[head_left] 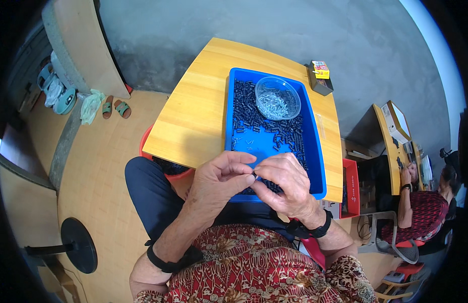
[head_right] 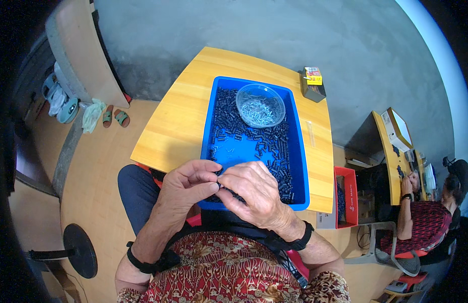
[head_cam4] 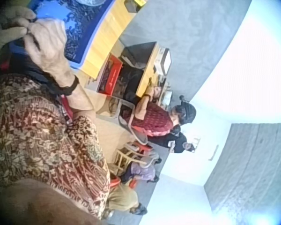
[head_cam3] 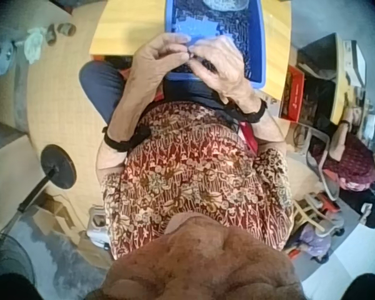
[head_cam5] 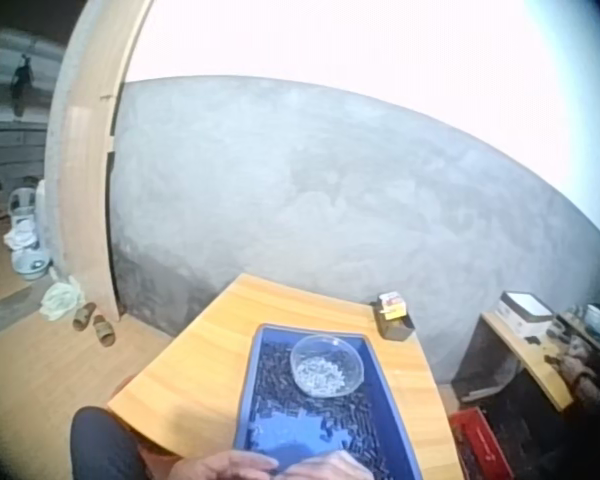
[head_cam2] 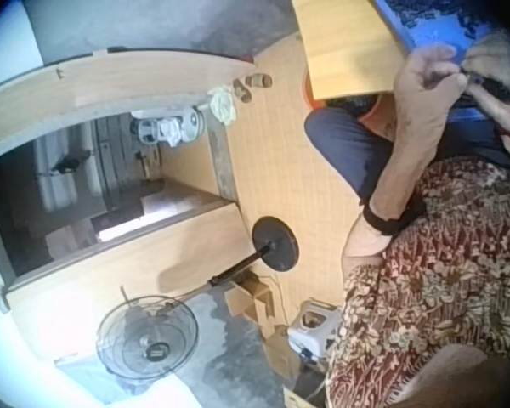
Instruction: Assembling small black plastic components by hand in a blue tray.
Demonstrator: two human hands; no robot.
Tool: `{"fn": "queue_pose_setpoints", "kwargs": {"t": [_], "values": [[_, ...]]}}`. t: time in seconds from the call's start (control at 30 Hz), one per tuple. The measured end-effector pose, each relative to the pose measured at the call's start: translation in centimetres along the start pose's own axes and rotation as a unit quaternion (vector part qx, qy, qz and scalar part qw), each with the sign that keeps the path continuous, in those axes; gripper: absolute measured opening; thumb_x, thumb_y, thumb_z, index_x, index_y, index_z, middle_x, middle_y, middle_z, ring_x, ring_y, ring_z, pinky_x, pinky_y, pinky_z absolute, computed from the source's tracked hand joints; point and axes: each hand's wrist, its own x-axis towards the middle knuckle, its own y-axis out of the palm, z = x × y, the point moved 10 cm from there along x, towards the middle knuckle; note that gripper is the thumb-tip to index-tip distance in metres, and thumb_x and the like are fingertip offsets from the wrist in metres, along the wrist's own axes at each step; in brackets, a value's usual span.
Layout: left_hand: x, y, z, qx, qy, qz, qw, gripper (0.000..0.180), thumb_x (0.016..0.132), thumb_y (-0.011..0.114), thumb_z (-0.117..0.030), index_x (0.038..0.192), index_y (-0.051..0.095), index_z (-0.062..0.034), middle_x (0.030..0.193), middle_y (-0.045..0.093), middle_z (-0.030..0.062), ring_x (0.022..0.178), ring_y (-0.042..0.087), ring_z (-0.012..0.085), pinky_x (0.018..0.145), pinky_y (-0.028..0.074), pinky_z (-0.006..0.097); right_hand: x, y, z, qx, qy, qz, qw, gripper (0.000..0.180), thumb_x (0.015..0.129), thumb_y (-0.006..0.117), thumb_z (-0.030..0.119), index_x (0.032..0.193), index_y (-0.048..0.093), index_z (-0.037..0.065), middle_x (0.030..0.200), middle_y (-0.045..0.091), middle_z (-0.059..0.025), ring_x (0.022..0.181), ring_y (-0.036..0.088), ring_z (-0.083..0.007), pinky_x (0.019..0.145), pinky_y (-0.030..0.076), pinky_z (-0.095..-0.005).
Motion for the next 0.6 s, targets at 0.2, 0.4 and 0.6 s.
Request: {"fn": "queue_pose_setpoints", "kwargs": {"t": [0.2, 0.4, 0.6], "values": [[0.0, 0.2, -0.1, 0.005, 0.002, 0.004, 1.0, 0.034, 0.084, 0.068, 0.003, 0.116, 0.061, -0.0029, 0.093, 0.066, 0.0007, 0.087, 0.061, 0.0064, 0.081, 0.049, 0.02, -0.2, 0.1, 0.2, -0.015, -0.018, -0.003, 1.0, 0.033, 0.066, 0.079, -0.001, 0.094, 0.063, 0.002, 0.086, 0.065, -0.0084, 0.076, 0.063, -0.0238, 0.064, 0.046, -0.0336], [-0.1, 0.3, -0.6, 0.026, 0.013, 0.009, 1.0, 0.035, 0.084, 0.068, 0.004, 0.118, 0.061, -0.0027, 0.094, 0.066, 0.0005, 0.088, 0.061, 0.0061, 0.081, 0.049, 0.021, 0.0, -0.2, 0.0, 0.002, 0.0, -0.002, 1.0, 0.038, 0.065, 0.081, -0.001, 0.098, 0.063, 0.003, 0.087, 0.065, -0.0085, 0.078, 0.063, -0.024, 0.064, 0.046, -0.0339], [-0.1, 0.3, -1.6, 0.099, 0.062, 0.014, 0.993, 0.04, 0.083, 0.067, 0.005, 0.122, 0.058, -0.0017, 0.095, 0.067, 0.0017, 0.087, 0.061, 0.0067, 0.082, 0.049, 0.022, 0.2, -0.8, 0.0, 0.025, 0.01, -0.015, 1.0, 0.038, 0.065, 0.081, -0.001, 0.099, 0.064, 0.003, 0.088, 0.065, -0.009, 0.079, 0.064, -0.0245, 0.065, 0.046, -0.0344]]}}
